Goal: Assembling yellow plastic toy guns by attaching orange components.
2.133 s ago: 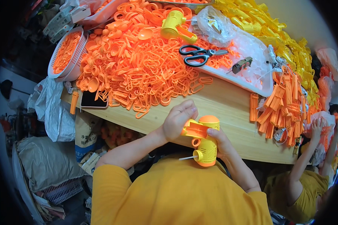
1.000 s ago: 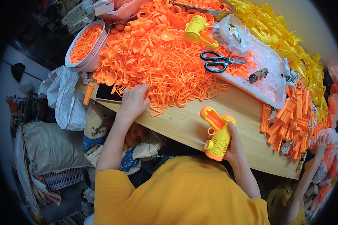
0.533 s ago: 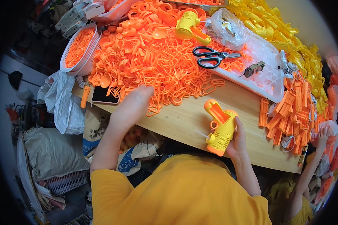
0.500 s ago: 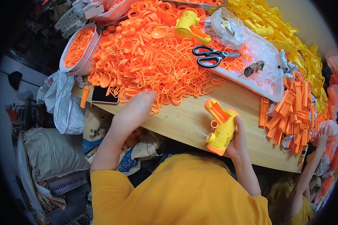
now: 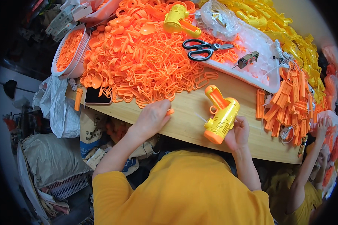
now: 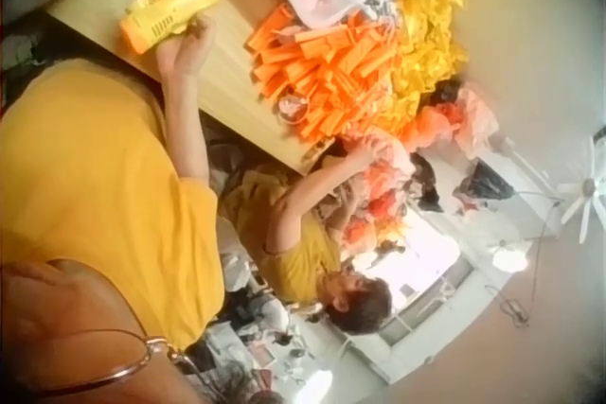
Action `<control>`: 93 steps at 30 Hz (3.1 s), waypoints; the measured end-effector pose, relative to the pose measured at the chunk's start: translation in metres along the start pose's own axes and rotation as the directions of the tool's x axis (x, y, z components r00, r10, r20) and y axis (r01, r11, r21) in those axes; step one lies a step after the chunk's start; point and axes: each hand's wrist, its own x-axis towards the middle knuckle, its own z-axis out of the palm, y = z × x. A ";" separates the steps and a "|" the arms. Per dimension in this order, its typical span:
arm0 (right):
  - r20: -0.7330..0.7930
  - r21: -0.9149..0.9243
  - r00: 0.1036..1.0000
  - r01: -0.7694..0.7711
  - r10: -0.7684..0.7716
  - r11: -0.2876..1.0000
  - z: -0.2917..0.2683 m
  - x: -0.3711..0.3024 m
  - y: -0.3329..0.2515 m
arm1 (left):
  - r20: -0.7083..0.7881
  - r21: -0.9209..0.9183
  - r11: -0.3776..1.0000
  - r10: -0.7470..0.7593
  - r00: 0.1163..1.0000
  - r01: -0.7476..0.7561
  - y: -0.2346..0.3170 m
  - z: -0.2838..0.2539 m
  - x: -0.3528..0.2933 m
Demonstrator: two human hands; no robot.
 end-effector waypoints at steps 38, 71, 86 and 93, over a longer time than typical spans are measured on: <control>0.135 -0.382 0.878 -0.382 0.459 0.842 0.025 -0.002 0.021 | 0.330 -0.862 0.375 -0.096 0.939 0.341 0.062 0.027 0.047; 0.024 -0.174 0.999 -0.043 0.048 0.984 0.011 -0.003 -0.004 | -0.234 -0.179 0.982 -0.095 0.968 0.053 -0.018 0.015 0.030; 0.064 -0.164 0.998 -0.003 0.014 0.986 0.009 0.005 -0.002 | 0.152 -0.848 0.431 -0.360 0.920 0.309 -0.018 -0.015 0.041; 0.038 -0.109 0.999 0.009 -0.004 0.994 0.011 0.004 -0.003 | -0.178 -0.950 0.308 -0.417 0.891 -0.045 -0.035 -0.078 0.076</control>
